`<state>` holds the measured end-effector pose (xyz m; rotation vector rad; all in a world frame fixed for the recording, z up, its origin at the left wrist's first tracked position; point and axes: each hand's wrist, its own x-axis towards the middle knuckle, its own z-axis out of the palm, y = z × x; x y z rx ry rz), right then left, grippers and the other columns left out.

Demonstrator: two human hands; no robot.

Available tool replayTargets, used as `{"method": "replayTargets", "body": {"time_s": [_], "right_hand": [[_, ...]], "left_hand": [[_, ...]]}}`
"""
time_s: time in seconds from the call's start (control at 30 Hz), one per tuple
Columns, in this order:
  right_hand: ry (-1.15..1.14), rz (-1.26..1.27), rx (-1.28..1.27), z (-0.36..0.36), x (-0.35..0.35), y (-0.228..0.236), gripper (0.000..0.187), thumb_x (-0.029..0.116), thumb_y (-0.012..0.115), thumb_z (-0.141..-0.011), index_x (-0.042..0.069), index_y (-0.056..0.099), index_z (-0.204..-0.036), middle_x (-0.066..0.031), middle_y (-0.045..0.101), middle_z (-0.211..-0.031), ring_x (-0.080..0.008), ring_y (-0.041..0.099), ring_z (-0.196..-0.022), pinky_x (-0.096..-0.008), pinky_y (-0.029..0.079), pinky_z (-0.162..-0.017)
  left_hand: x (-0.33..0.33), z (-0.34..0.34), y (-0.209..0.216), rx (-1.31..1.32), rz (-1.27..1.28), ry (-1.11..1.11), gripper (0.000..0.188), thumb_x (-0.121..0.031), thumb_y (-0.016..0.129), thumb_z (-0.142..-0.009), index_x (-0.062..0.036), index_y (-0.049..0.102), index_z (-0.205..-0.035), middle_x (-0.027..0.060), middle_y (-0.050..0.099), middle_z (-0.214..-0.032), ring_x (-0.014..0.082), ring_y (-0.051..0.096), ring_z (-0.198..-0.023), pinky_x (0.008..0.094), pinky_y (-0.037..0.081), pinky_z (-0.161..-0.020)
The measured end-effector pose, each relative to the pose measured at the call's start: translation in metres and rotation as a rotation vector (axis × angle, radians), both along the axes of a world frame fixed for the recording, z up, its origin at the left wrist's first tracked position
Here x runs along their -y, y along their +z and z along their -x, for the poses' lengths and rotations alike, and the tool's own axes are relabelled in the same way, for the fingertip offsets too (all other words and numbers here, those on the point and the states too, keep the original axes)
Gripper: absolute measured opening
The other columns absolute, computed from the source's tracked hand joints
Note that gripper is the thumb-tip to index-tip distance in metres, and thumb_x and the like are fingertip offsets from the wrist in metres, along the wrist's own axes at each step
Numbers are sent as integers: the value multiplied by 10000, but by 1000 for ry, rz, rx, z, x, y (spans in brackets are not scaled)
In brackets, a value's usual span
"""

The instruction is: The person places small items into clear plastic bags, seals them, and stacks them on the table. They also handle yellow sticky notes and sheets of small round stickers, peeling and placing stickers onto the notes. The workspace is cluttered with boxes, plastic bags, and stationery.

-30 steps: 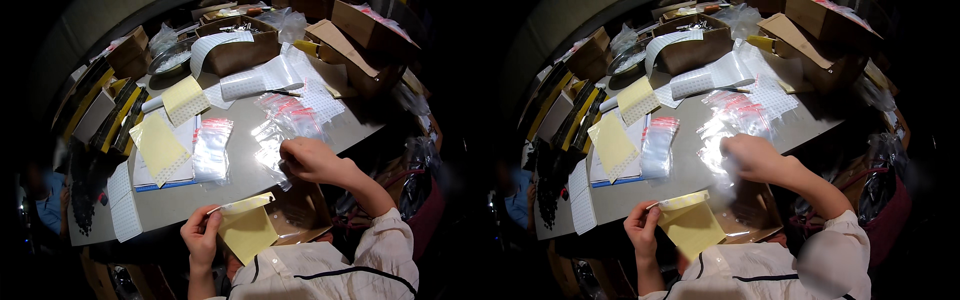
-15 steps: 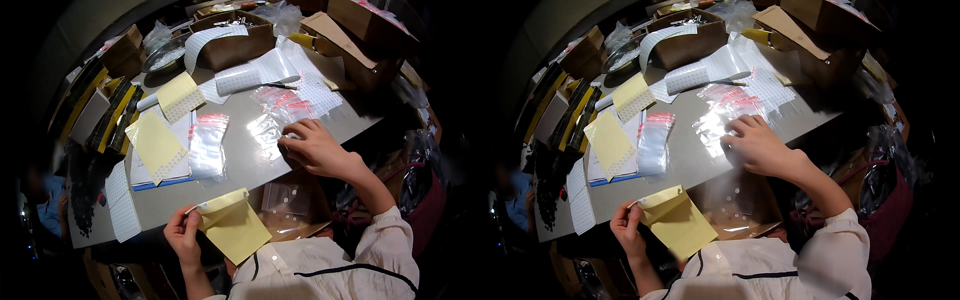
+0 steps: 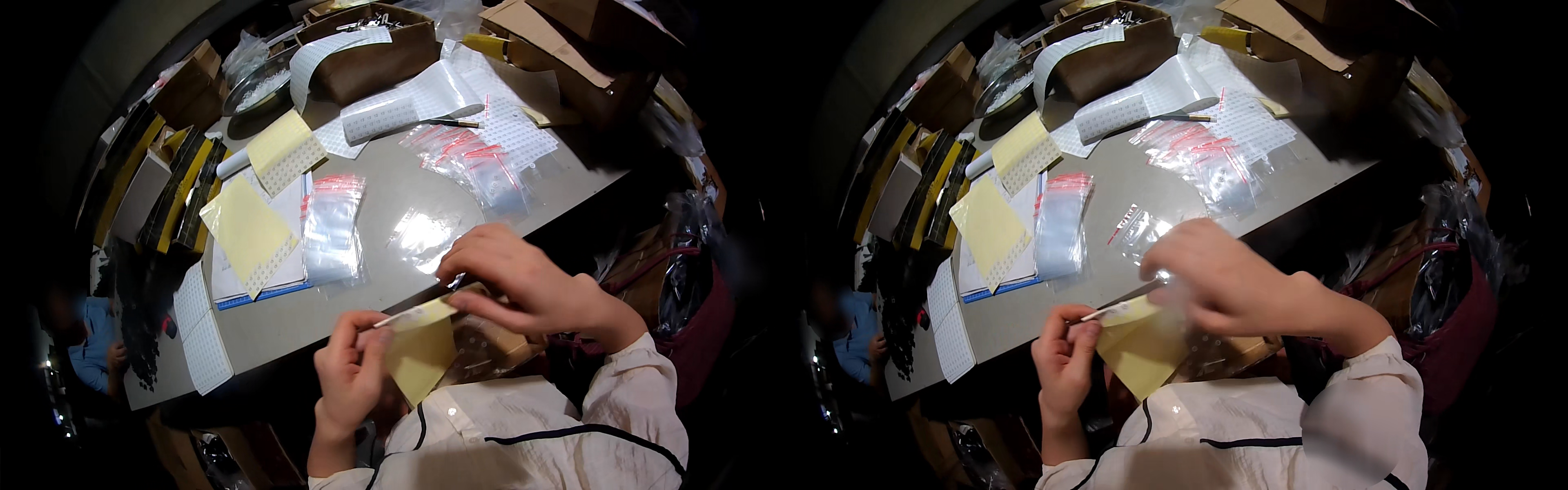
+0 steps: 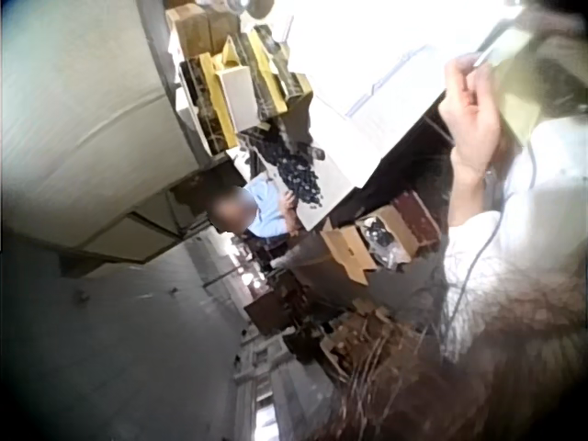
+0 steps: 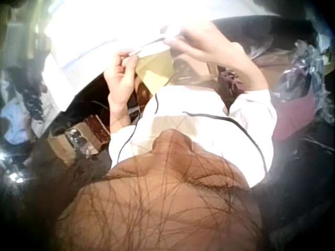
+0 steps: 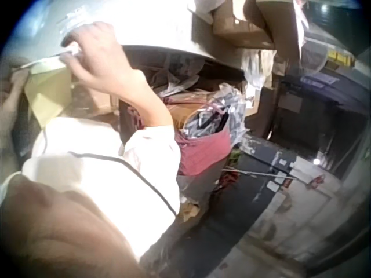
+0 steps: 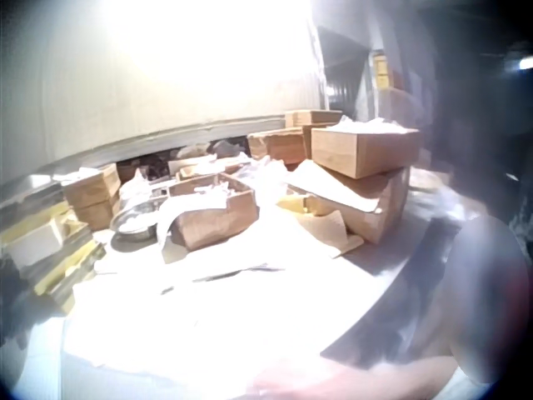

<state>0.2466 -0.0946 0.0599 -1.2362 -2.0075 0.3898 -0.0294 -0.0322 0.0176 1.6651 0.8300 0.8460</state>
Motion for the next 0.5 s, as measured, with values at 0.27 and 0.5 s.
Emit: {"method": "replayTargets", "body": {"time_s": [0.27,0.5], "right_hand": [[44,-72,144,21,-4,-12,188,98,757,-880,53,630,-1012,-93,616,-973,-298,593,-930,-404,466,-873],[-97,-374,225,31,-1,-27,181,146,632,-759,32,604,-897,-103,560,-851,-297,572,-828,-399,470,-808]], "left_hand": [[10,-29,4,-196,-446,5,42,-13,710,-967,-13,671,-982,131,699,-751,228,705,-599,297,521,-560],[8,-38,10,-254,-368,22,79,-54,683,-1000,-19,659,-933,120,689,-733,216,685,-581,306,522,-559]]}}
